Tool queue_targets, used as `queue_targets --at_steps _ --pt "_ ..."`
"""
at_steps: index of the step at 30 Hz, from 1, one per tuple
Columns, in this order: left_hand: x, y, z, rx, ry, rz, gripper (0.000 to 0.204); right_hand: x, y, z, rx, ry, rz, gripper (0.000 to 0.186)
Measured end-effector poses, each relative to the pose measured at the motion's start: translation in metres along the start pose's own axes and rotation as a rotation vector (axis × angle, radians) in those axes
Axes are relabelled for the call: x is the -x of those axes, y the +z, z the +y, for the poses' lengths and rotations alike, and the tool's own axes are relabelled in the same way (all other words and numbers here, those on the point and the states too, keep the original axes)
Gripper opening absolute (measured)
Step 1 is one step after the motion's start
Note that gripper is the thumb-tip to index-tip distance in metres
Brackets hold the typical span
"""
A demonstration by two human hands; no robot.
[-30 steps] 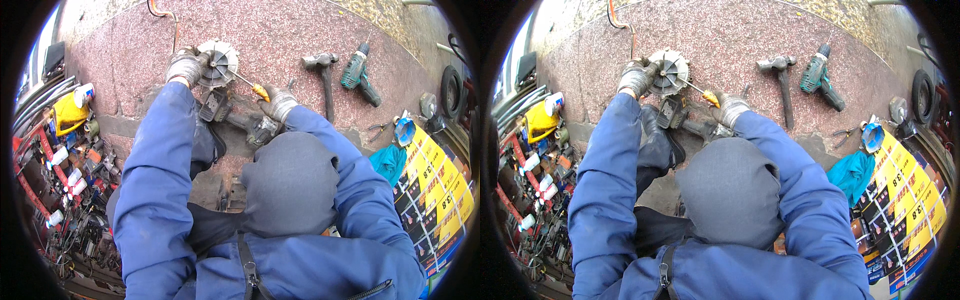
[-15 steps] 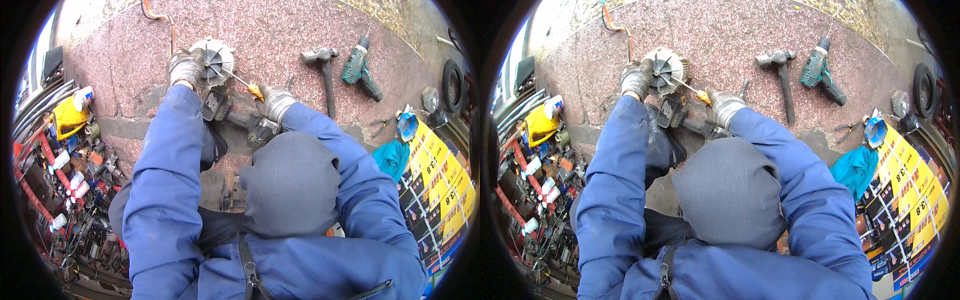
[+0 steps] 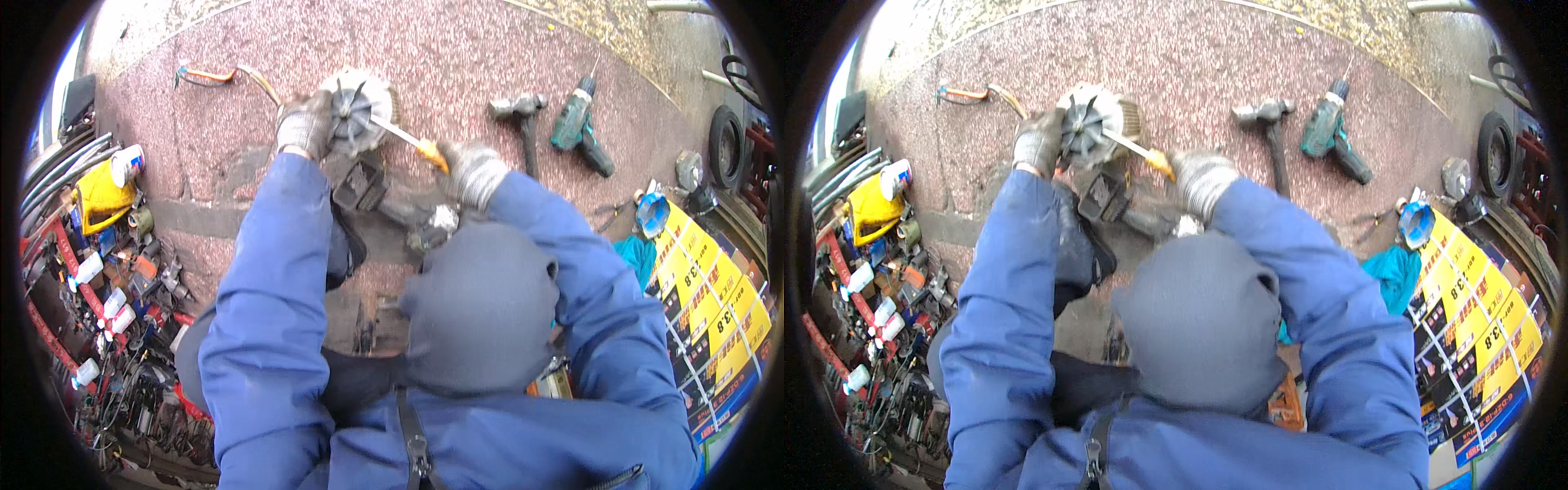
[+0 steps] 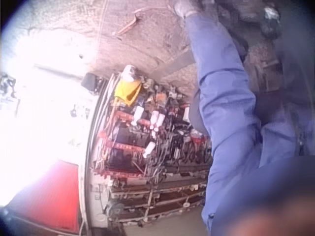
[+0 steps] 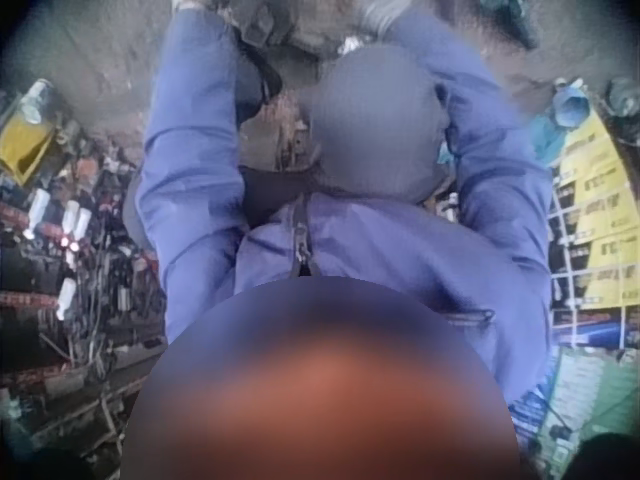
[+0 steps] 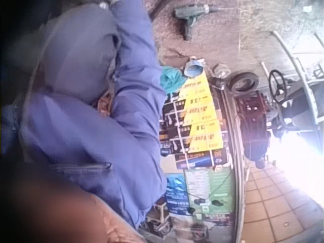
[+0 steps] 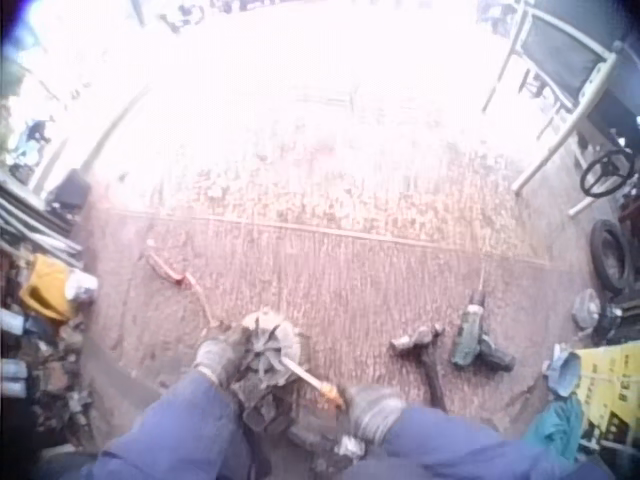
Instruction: The person sits on the floor in a workshop and uses a screwdriver and an impact driver to disassemble a small electric motor. They remove the fan cover, loosen screws, and separate the motor housing components.
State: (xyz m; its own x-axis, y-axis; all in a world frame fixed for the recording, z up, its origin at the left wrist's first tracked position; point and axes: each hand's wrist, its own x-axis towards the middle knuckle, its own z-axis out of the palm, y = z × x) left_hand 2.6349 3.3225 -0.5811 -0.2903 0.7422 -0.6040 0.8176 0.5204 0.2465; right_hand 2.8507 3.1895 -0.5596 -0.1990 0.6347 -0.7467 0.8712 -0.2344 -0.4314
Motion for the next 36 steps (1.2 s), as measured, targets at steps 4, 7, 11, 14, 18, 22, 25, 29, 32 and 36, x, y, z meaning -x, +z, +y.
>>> queue_targets --at_steps 4,7,11,14,18,22,25,29,32,36 --pt "0.0 0.003 0.003 -0.021 -0.001 -0.022 0.048 -0.002 0.003 0.005 0.022 -0.038 0.068 0.031" --pt "0.003 0.006 0.001 0.15 -0.007 0.009 0.041 0.0 0.009 0.001 -0.014 -0.014 0.059 0.033" --pt "0.005 0.015 0.0 0.301 0.043 0.002 0.041 0.0 0.015 -0.007 -0.067 -0.022 0.088 0.035" --pt "0.001 0.025 0.002 0.399 0.0 0.006 0.044 -0.008 0.021 -0.007 -0.079 0.009 0.071 0.035" --pt "0.005 0.025 -0.001 0.211 -0.081 0.039 0.044 -0.013 0.035 0.001 -0.148 0.016 0.084 0.036" --pt "0.024 0.024 0.002 0.192 0.015 0.101 0.039 -0.002 0.048 0.016 -0.173 0.049 0.165 0.035" --pt "0.032 0.028 0.009 0.204 0.032 0.194 0.037 0.011 0.052 0.025 -0.187 0.09 0.147 0.035" --pt "0.029 0.032 0.009 0.258 0.034 0.151 0.037 0.018 0.053 0.028 -0.203 0.073 0.095 0.038" --pt "0.018 0.036 0.003 0.281 0.058 0.118 0.035 0.01 0.055 0.028 -0.222 0.069 0.064 0.039" --pt "0.009 0.041 -0.011 0.2 0.053 0.141 0.033 -0.01 0.056 0.026 -0.213 -0.007 0.086 0.034"
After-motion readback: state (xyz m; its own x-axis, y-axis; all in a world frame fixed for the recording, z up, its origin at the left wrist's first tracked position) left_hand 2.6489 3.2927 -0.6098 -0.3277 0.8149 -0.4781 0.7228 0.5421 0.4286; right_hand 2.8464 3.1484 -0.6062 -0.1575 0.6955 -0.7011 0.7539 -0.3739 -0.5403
